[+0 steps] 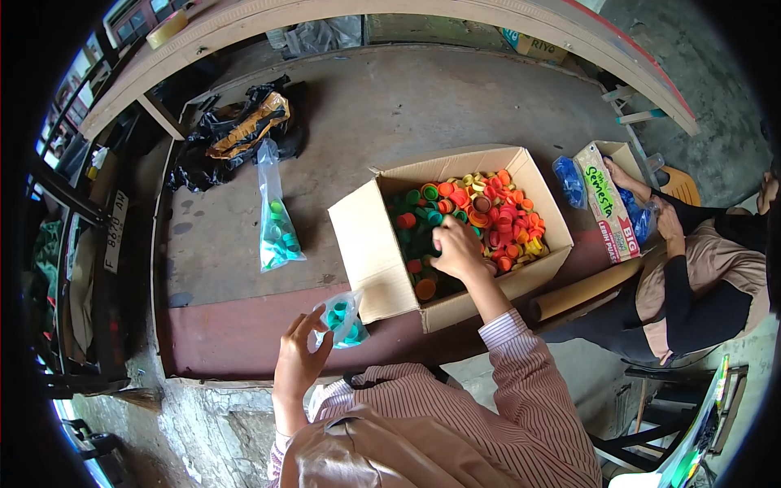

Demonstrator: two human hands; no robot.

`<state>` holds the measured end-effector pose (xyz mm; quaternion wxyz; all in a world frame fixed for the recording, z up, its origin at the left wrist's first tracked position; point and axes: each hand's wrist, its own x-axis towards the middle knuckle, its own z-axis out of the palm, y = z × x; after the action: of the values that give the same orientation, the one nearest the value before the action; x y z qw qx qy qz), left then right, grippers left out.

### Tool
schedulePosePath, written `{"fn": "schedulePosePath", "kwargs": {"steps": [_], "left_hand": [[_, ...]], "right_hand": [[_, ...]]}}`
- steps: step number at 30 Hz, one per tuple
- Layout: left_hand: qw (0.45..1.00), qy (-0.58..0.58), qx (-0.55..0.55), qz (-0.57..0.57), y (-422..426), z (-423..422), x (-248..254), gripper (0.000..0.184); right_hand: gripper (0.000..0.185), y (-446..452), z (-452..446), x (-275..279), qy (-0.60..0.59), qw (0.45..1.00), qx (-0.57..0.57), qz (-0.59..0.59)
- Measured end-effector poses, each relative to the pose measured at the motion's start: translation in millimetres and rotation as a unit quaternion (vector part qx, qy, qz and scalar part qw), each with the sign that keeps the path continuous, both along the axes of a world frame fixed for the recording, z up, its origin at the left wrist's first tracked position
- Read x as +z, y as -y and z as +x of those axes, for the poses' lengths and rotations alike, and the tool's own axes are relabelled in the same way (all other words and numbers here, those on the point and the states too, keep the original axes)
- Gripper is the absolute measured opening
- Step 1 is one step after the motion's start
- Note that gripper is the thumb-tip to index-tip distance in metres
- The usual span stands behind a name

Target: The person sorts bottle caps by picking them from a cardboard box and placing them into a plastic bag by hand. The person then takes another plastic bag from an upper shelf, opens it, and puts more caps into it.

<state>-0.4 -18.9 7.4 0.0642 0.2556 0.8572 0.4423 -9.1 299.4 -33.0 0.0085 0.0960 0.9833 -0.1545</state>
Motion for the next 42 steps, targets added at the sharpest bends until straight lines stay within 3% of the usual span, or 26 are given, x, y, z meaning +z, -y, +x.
{"fn": "schedulePosePath", "kwargs": {"steps": [1,3,7,9,11,13,14,15,17,18,20,23,25,26,27,30,33,36,39,42], "left_hand": [[1.000,-0.001,0.000,-0.003,-0.3,-0.4,0.5,0.042],[1.000,0.003,0.002,-0.006,-2.2,0.0,2.1,0.042],[1.000,0.007,0.005,-0.012,-3.6,0.5,3.6,0.043],[1.000,0.000,0.003,-0.011,-2.6,0.3,1.3,0.042],[1.000,-0.006,0.003,-0.009,-2.2,0.3,0.8,0.042],[1.000,-0.002,0.010,-0.011,-2.5,0.3,2.0,0.041],[1.000,-0.002,0.012,-0.009,-2.3,0.1,1.0,0.041],[1.000,-0.003,0.009,-0.006,-2.1,-0.2,-0.6,0.041],[1.000,-0.002,0.004,-0.002,-2.6,0.2,-2.0,0.041],[1.000,-0.001,0.005,-0.004,-3.0,0.5,-2.0,0.041],[1.000,0.001,0.006,-0.007,-3.4,0.8,-2.5,0.041],[1.000,0.001,0.005,-0.003,-2.8,1.2,-3.0,0.041],[1.000,0.003,0.011,0.001,-2.2,1.7,-2.8,0.041],[1.000,0.003,0.012,0.001,-2.1,1.8,-2.8,0.041],[1.000,0.007,0.015,0.006,-2.1,1.8,-2.7,0.041],[0.999,0.029,0.020,0.021,-4.3,2.5,2.7,0.041],[0.998,0.048,0.023,0.033,-7.8,4.4,8.5,0.041],[0.998,0.049,0.026,0.032,-6.4,4.2,5.8,0.041],[0.998,0.047,0.026,0.030,-5.3,4.3,4.7,0.041],[0.999,0.039,0.021,0.027,-6.9,3.4,6.2,0.041]], "right_hand": [[0.023,3.5,-3.3,-5.1,-0.001,1.000,-0.001,-0.001],[0.015,13.3,-10.8,-16.5,-0.026,0.990,0.113,0.079],[0.016,25.6,-26.3,-45.9,0.043,0.983,0.096,0.150],[0.017,19.6,-30.1,-55.4,0.038,0.987,0.105,0.115],[0.017,9.9,-27.1,-53.1,0.024,0.995,0.096,-0.014],[0.021,1.1,-21.3,-47.5,-0.048,0.969,0.055,-0.237],[0.029,-4.9,-19.1,-44.3,0.023,0.930,0.005,-0.368],[0.029,-4.0,-11.7,-42.3,-0.011,0.868,-0.028,-0.495],[0.027,-15.9,-2.3,-37.4,0.039,0.762,-0.045,-0.645],[0.027,-16.6,0.3,-35.8,0.039,0.762,-0.047,-0.644],[0.025,-15.8,5.4,-32.8,0.029,0.689,-0.022,-0.724],[0.023,-10.4,9.3,-25.2,-0.003,0.666,-0.033,-0.745],[0.012,11.5,14.0,4.7,-0.051,0.781,-0.052,-0.621],[0.019,16.3,15.0,-2.3,-0.053,0.833,-0.024,-0.551],[0.019,38.2,19.9,19.2,-0.094,0.841,0.013,-0.533],[0.017,99.2,28.0,46.0,-0.229,0.902,0.177,-0.321],[0.021,136.9,31.5,38.0,-0.128,0.958,0.214,-0.141],[0.024,138.6,36.0,37.5,-0.122,0.965,0.223,-0.063],[0.019,101.5,24.0,41.8,-0.222,0.927,0.164,-0.254],[0.009,35.7,8.2,30.2,-0.135,0.966,0.065,-0.210]]}}
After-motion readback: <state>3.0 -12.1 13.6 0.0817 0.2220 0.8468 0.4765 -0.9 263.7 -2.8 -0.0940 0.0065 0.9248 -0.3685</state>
